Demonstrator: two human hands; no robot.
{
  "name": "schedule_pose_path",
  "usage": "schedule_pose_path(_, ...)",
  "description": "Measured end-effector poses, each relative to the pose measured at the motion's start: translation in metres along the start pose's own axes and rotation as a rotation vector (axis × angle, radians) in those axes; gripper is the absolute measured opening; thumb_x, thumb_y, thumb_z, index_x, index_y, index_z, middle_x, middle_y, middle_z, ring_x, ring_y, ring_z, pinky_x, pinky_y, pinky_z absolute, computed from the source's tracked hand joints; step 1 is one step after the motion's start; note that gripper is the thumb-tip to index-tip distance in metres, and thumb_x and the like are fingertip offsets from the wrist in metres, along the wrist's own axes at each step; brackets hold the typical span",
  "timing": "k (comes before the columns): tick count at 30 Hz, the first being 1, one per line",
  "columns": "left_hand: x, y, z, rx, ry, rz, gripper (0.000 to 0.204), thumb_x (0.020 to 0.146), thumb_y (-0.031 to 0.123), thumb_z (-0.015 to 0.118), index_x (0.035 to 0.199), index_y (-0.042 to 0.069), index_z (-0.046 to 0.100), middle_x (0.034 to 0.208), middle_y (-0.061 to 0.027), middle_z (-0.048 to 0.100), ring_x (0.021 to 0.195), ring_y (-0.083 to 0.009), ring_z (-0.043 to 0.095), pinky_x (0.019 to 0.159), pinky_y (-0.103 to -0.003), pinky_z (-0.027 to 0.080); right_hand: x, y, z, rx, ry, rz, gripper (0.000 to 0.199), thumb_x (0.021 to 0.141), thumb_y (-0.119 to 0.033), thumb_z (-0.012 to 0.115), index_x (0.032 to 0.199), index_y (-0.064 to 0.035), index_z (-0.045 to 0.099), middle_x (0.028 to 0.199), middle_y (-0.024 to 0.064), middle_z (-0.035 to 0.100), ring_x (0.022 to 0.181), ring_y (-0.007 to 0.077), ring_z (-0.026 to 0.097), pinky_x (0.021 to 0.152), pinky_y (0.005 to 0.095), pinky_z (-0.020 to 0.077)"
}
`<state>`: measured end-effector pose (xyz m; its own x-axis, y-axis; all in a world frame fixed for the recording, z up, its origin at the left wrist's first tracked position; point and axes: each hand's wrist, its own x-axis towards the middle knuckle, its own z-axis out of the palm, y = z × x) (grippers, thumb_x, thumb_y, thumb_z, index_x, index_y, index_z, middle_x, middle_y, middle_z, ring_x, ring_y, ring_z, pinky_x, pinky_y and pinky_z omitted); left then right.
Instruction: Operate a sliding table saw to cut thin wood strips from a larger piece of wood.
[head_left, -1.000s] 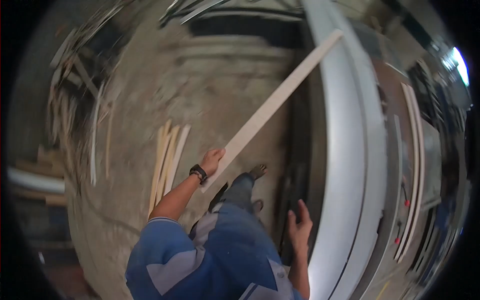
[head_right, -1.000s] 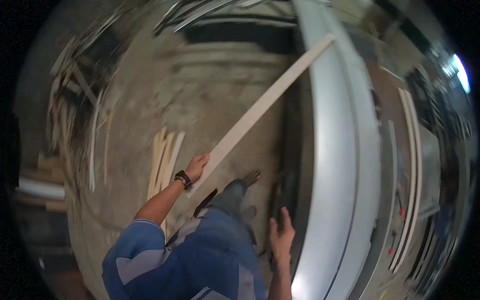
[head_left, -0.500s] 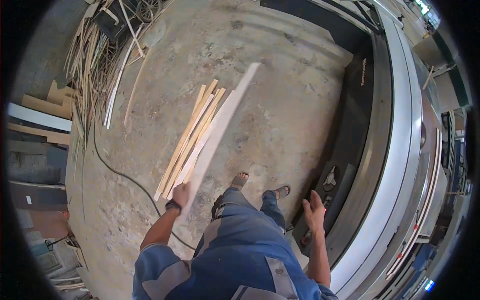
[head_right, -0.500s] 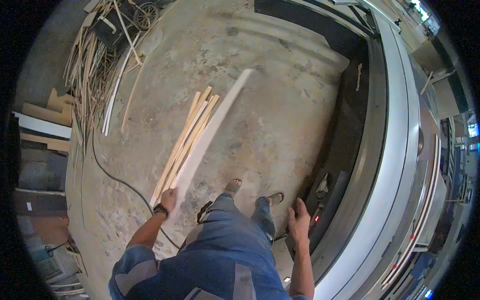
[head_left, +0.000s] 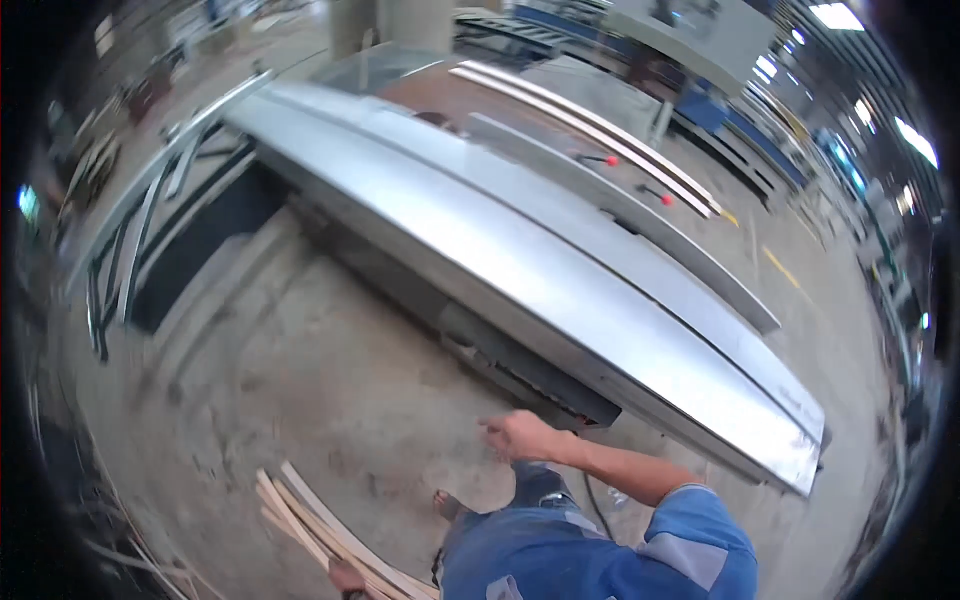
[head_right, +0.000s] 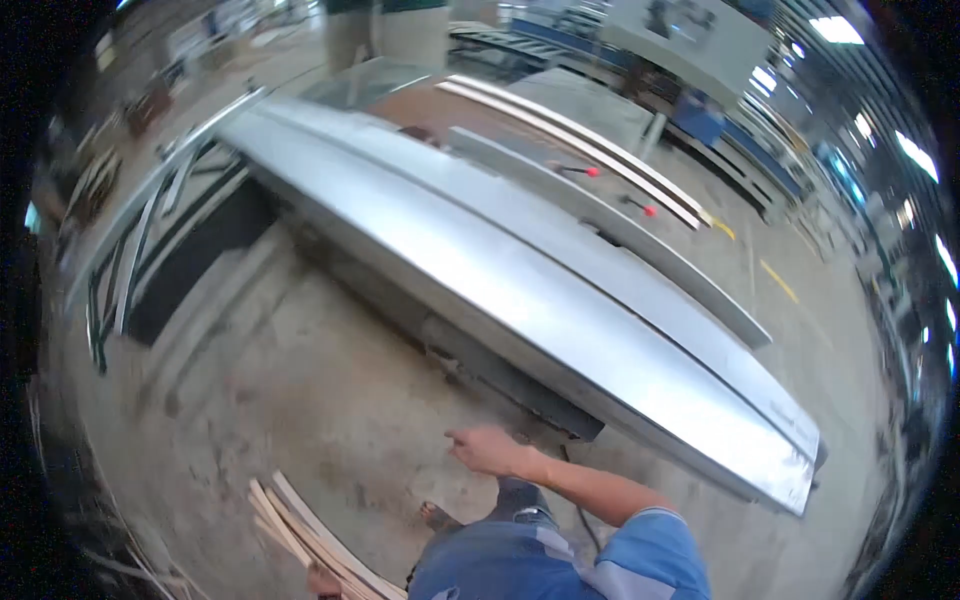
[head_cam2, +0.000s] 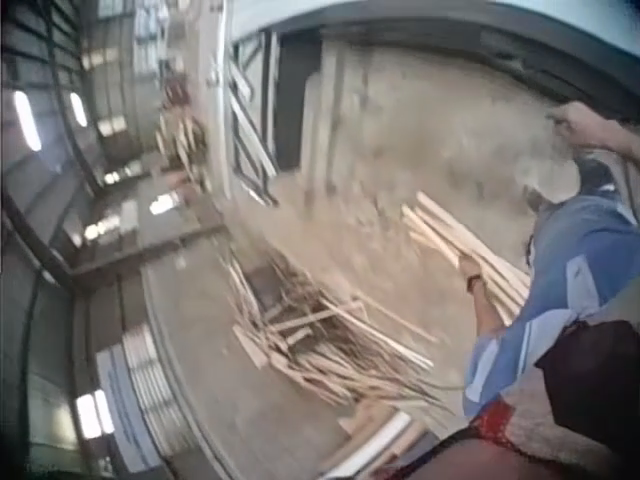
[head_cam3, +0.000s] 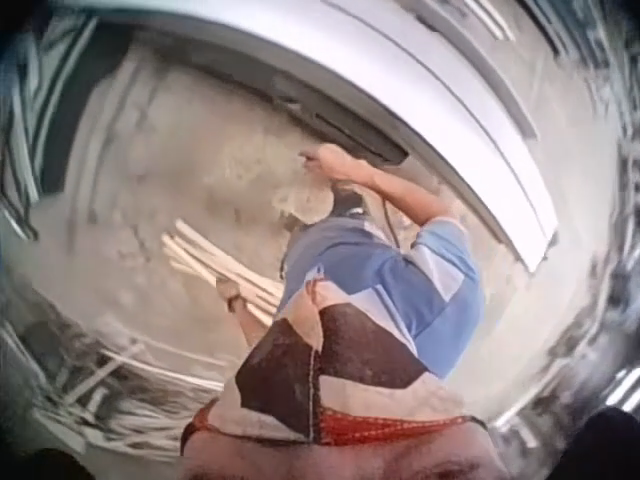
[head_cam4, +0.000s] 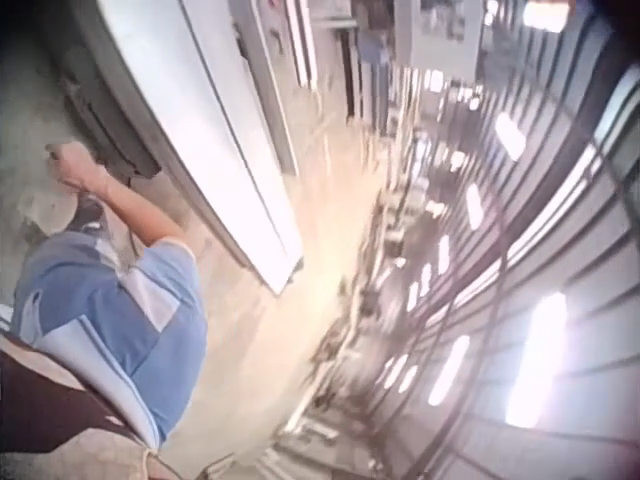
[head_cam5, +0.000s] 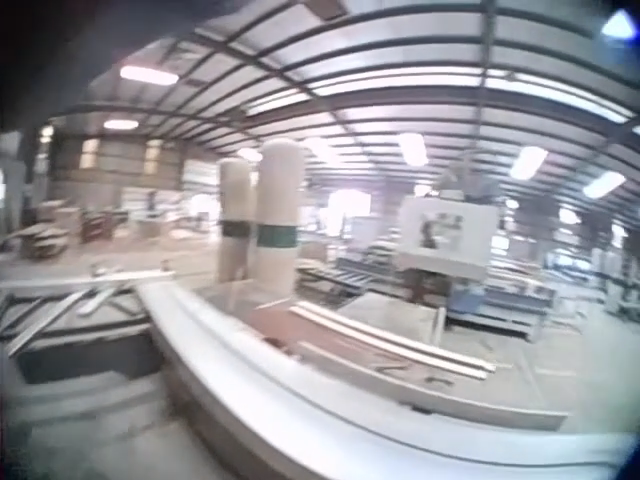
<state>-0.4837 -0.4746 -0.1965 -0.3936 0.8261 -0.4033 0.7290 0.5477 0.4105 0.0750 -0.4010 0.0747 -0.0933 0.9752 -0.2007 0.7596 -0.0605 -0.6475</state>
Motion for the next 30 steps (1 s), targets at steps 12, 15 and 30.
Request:
schedule_pose_path(12, -0.068, 0.747, 0.188, -0.337, 0.193, 0.721, 0.048, 0.094, 0.015, 0.062, 0.135, -0.004, 0.044, 0.125, -0.0235, 0.054, 0.109, -0.0343, 0.056, 0.097, -0.044, 0.044, -0.045, 0.381, -0.472, -0.258, 1.263, 0.328, 0.028, 0.084, -0.008, 0.064, 0.111, -0.0049, 0.067, 0.095, 0.0162, 0.069, 0.089, 0.0298, 0.067, 0.076, 0.0373, 0.0538)
schedule_pose_path(15, -0.071, 0.764, 0.221, -0.371, 0.385, 0.626, 0.050, 0.097, 0.016, 0.059, 0.137, -0.008, 0.040, 0.136, -0.0291, 0.048, 0.128, -0.0411, 0.047, 0.107, -0.047, 0.038, -0.068, 0.518, -0.530, -0.410, 1.172, 0.578, 0.034, 0.080, -0.012, 0.063, 0.113, -0.0041, 0.066, 0.103, 0.0210, 0.068, 0.101, 0.0386, 0.064, 0.088, 0.0439, 0.0520)
schedule_pose_path(30, -0.088, 0.782, 0.209, -0.269, 0.341, 0.447, 0.058, 0.101, 0.030, 0.051, 0.143, -0.004, 0.029, 0.143, -0.0316, 0.042, 0.132, -0.0429, 0.042, 0.111, -0.044, 0.032, -0.093, 0.639, -0.594, -0.699, 0.504, 0.852, 0.077, 0.053, -0.018, 0.079, 0.124, -0.0012, 0.053, 0.129, 0.0258, 0.049, 0.122, 0.0424, 0.048, 0.105, 0.0466, 0.0419)
